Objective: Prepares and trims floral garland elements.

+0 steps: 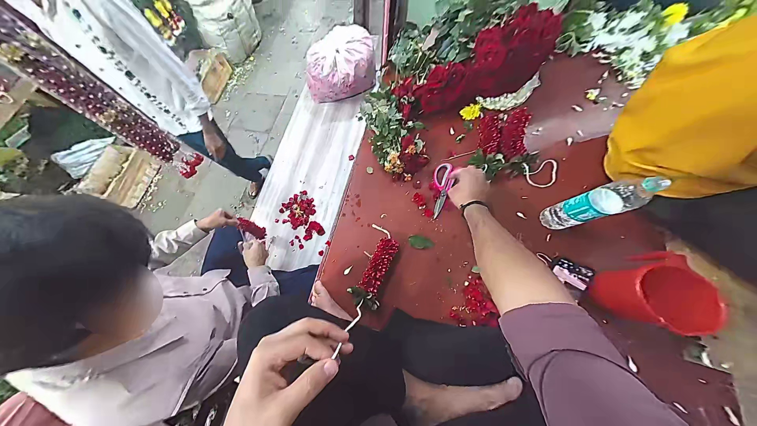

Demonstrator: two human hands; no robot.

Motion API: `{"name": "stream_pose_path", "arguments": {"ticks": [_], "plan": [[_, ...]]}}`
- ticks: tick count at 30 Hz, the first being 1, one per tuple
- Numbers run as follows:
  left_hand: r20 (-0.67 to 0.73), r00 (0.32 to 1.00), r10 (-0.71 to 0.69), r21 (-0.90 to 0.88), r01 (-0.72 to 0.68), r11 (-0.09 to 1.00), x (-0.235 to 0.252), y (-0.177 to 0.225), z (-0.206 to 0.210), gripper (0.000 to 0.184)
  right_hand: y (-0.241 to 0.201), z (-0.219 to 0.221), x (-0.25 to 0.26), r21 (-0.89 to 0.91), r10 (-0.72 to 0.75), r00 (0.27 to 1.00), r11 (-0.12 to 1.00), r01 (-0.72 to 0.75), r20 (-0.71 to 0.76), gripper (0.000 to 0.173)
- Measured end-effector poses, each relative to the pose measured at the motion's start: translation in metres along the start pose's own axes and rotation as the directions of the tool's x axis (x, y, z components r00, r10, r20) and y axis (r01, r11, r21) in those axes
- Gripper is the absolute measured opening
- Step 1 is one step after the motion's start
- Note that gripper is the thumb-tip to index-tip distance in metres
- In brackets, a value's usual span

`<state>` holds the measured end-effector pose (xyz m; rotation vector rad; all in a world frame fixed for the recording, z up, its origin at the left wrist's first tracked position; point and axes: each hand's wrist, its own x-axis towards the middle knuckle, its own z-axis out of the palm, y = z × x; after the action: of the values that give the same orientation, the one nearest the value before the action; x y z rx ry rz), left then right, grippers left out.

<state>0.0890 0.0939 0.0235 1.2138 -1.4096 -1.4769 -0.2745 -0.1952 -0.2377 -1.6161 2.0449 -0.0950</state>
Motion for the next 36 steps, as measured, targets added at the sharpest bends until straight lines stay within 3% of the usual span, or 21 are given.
{"name": "stream_pose_path", "arguments": {"ticks": [3, 7, 10, 14, 17, 20, 23, 26, 28, 32, 34, 36], "plan": [[0.005, 0.999, -0.051, -0.018, 0.051, 0.999, -0.002, -0.006, -0.006, 0.012, 0.02, 0.007, 0.027, -0.201, -0.296, 0.942, 0.924, 0.324, 0.158, 0.047], [-0.034, 0.997, -0.065, -0.001, 0.065, 0.998, 0.004, -0.011, -0.012, 0.012, 0.035, 0.005, 0.036, -0.38, -0.448, 0.85, 0.762, 0.525, 0.275, 0.051], [-0.096, 0.995, -0.003, 0.075, 0.01, 0.997, 0.012, -0.013, -0.008, 0.014, 0.029, -0.011, 0.023, -0.344, -0.561, 0.761, 0.68, 0.648, 0.326, 0.054], [-0.132, 0.988, 0.082, 0.102, -0.069, 0.992, 0.009, -0.005, -0.013, 0.021, 0.011, -0.022, 0.024, -0.344, -0.542, 0.715, 0.634, 0.693, 0.442, 0.057], [-0.122, 0.988, 0.093, 0.085, -0.083, 0.993, 0.004, 0.002, -0.01, 0.022, 0.025, -0.032, 0.007, -0.371, -0.391, 0.774, 0.71, 0.598, 0.499, 0.05], [-0.192, 0.977, 0.092, 0.043, -0.085, 0.995, -0.004, 0.006, -0.005, 0.019, 0.038, -0.031, -0.026, -0.321, -0.34, 0.851, 0.818, 0.477, 0.401, 0.048], [-0.297, 0.952, 0.07, 0.011, -0.07, 0.997, -0.004, 0.006, -0.006, 0.019, 0.057, -0.03, -0.055, -0.018, -0.28, 0.945, 0.958, 0.287, 0.169, 0.046], [-0.373, 0.927, -0.042, -0.112, 0.0, 0.994, -0.006, 0.008, -0.003, 0.015, 0.067, -0.047, -0.109, 0.405, -0.251, 0.96, 0.896, 0.184, 0.12, 0.044], [-0.412, 0.903, -0.121, -0.218, 0.031, 0.975, -0.004, 0.007, -0.001, 0.013, 0.07, -0.053, -0.141, 0.616, -0.206, 0.967, 0.784, 0.071, 0.15, 0.044], [-0.403, 0.904, -0.144, -0.331, 0.003, 0.944, 0.003, 0.0, 0.003, 0.02, 0.044, -0.06, -0.219, 0.848, -0.359, 0.926, 0.521, 0.095, 0.117, 0.07], [-0.365, 0.923, -0.126, -0.363, -0.016, 0.932, 0.003, -0.001, 0.006, 0.023, 0.018, -0.062, -0.27, 0.917, -0.488, 0.867, 0.385, 0.106, 0.105, 0.074], [-0.312, 0.944, -0.108, -0.373, -0.017, 0.928, 0.004, 0.002, 0.012, 0.024, -0.004, -0.058, -0.313, 0.969, -0.661, 0.745, 0.231, 0.087, 0.09, 0.084]]}}
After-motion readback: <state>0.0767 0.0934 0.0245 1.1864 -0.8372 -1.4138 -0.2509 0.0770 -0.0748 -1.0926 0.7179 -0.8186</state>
